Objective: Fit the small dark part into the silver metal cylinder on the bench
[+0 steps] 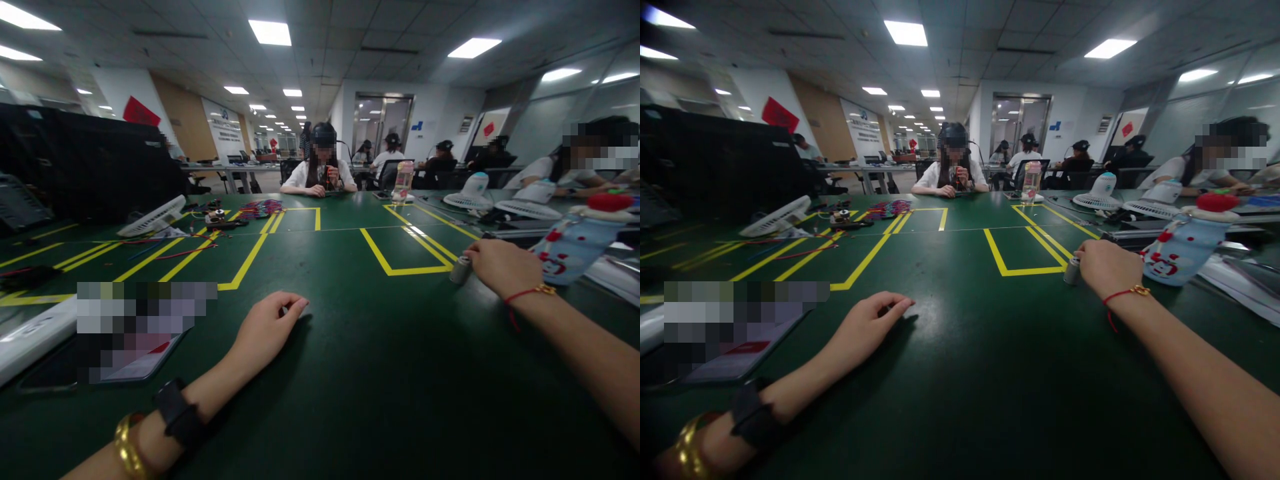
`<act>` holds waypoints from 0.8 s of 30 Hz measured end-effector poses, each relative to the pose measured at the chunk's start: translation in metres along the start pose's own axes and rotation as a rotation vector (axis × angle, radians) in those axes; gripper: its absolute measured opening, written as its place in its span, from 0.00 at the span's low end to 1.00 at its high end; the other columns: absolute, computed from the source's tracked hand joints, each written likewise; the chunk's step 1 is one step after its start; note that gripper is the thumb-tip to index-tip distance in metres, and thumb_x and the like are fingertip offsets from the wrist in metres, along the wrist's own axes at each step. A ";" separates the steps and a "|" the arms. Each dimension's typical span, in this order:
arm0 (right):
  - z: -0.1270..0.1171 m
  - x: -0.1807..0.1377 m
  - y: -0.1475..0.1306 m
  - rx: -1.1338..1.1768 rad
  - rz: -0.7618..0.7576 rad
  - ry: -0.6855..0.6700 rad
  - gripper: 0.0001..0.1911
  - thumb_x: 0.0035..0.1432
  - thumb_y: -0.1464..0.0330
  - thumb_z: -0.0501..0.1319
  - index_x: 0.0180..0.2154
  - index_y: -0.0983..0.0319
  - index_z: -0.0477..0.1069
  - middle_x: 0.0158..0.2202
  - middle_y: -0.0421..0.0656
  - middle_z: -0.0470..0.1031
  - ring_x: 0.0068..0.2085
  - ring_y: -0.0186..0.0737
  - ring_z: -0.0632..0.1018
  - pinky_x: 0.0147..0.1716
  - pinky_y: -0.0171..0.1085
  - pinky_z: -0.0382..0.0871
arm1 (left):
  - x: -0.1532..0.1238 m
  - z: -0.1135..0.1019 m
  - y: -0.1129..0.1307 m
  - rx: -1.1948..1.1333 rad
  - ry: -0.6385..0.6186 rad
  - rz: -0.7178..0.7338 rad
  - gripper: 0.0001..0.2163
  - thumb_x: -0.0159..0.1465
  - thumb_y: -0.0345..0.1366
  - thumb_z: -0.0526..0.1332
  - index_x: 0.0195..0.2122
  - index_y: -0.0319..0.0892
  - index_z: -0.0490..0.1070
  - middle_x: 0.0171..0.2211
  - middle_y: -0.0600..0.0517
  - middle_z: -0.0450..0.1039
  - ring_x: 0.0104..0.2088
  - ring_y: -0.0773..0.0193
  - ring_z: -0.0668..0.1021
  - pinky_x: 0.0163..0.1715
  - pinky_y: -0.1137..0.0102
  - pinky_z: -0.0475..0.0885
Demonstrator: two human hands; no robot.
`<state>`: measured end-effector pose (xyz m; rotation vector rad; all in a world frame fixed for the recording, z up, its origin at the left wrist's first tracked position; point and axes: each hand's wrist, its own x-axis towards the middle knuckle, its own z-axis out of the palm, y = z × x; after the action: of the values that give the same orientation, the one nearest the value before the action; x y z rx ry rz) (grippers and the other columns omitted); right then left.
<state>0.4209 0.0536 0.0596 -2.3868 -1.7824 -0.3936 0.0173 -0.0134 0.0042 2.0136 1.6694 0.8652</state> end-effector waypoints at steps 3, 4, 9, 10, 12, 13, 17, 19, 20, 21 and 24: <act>0.000 -0.001 -0.002 0.007 0.000 -0.015 0.20 0.60 0.60 0.47 0.39 0.59 0.75 0.42 0.53 0.73 0.41 0.49 0.73 0.34 0.42 0.59 | 0.000 0.000 0.000 -0.001 0.001 0.000 0.17 0.62 0.48 0.51 0.37 0.45 0.75 0.36 0.50 0.77 0.35 0.58 0.75 0.35 0.66 0.67; 0.000 -0.001 -0.002 0.009 0.000 -0.019 0.20 0.60 0.59 0.47 0.39 0.58 0.75 0.42 0.52 0.73 0.41 0.49 0.73 0.34 0.42 0.59 | 0.000 0.001 0.000 -0.001 0.000 0.001 0.17 0.62 0.48 0.51 0.37 0.45 0.75 0.36 0.50 0.77 0.35 0.58 0.75 0.35 0.66 0.67; -0.001 0.000 -0.001 0.017 0.015 -0.004 0.21 0.59 0.57 0.48 0.42 0.60 0.72 0.43 0.53 0.73 0.43 0.50 0.73 0.35 0.43 0.58 | 0.000 0.001 -0.001 0.000 -0.007 0.001 0.17 0.63 0.48 0.51 0.38 0.45 0.75 0.36 0.51 0.76 0.35 0.59 0.75 0.35 0.66 0.67; -0.001 0.000 0.000 0.017 0.025 -0.008 0.21 0.59 0.57 0.47 0.41 0.61 0.72 0.42 0.54 0.73 0.42 0.50 0.73 0.35 0.43 0.58 | 0.000 0.000 -0.001 0.000 -0.009 0.002 0.17 0.63 0.48 0.51 0.38 0.45 0.75 0.36 0.51 0.76 0.35 0.59 0.75 0.35 0.66 0.67; 0.000 0.000 0.000 0.015 0.041 -0.020 0.21 0.60 0.57 0.47 0.39 0.62 0.72 0.40 0.55 0.73 0.40 0.51 0.73 0.34 0.44 0.58 | 0.000 0.000 -0.001 -0.001 -0.012 0.003 0.17 0.63 0.48 0.51 0.38 0.45 0.75 0.37 0.51 0.76 0.35 0.58 0.75 0.35 0.66 0.67; 0.001 0.001 0.000 0.014 0.047 -0.023 0.21 0.60 0.57 0.47 0.38 0.62 0.72 0.39 0.56 0.73 0.40 0.52 0.74 0.33 0.45 0.58 | 0.000 0.000 -0.001 0.000 -0.011 0.002 0.17 0.63 0.48 0.51 0.38 0.45 0.75 0.37 0.51 0.76 0.36 0.58 0.75 0.35 0.66 0.67; 0.003 0.003 0.000 0.019 0.058 -0.032 0.23 0.58 0.53 0.47 0.36 0.64 0.70 0.37 0.57 0.73 0.40 0.55 0.73 0.34 0.47 0.59 | 0.000 0.000 -0.001 0.003 -0.006 -0.011 0.17 0.62 0.48 0.51 0.38 0.45 0.75 0.37 0.50 0.77 0.36 0.58 0.75 0.35 0.66 0.67; 0.003 0.003 0.001 0.038 0.048 -0.039 0.23 0.57 0.52 0.48 0.36 0.64 0.69 0.37 0.57 0.72 0.40 0.55 0.73 0.33 0.47 0.59 | 0.000 0.000 -0.001 0.003 -0.006 -0.012 0.17 0.62 0.48 0.51 0.38 0.45 0.75 0.37 0.50 0.77 0.36 0.58 0.75 0.36 0.66 0.68; 0.003 0.004 0.002 0.051 0.032 -0.045 0.23 0.55 0.51 0.50 0.36 0.63 0.69 0.38 0.56 0.72 0.40 0.55 0.73 0.33 0.46 0.60 | 0.000 0.000 -0.001 0.002 -0.009 -0.012 0.17 0.62 0.48 0.51 0.38 0.45 0.75 0.37 0.50 0.77 0.36 0.58 0.76 0.36 0.66 0.68; 0.003 0.003 0.003 0.066 0.012 -0.054 0.22 0.53 0.51 0.53 0.36 0.63 0.68 0.37 0.55 0.72 0.40 0.54 0.73 0.33 0.45 0.60 | 0.000 0.000 0.000 0.001 -0.011 -0.013 0.17 0.62 0.48 0.51 0.38 0.45 0.75 0.37 0.50 0.77 0.36 0.58 0.76 0.36 0.66 0.68; 0.003 0.002 0.004 0.119 -0.048 -0.064 0.20 0.47 0.55 0.61 0.36 0.65 0.67 0.35 0.55 0.72 0.38 0.51 0.73 0.32 0.42 0.61 | -0.001 -0.001 0.001 0.003 -0.021 -0.014 0.17 0.62 0.49 0.51 0.38 0.45 0.75 0.37 0.50 0.77 0.36 0.58 0.76 0.35 0.66 0.68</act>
<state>0.4258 0.0552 0.0572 -2.3038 -1.8378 -0.2118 0.0174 -0.0141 0.0050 2.0042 1.6719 0.8344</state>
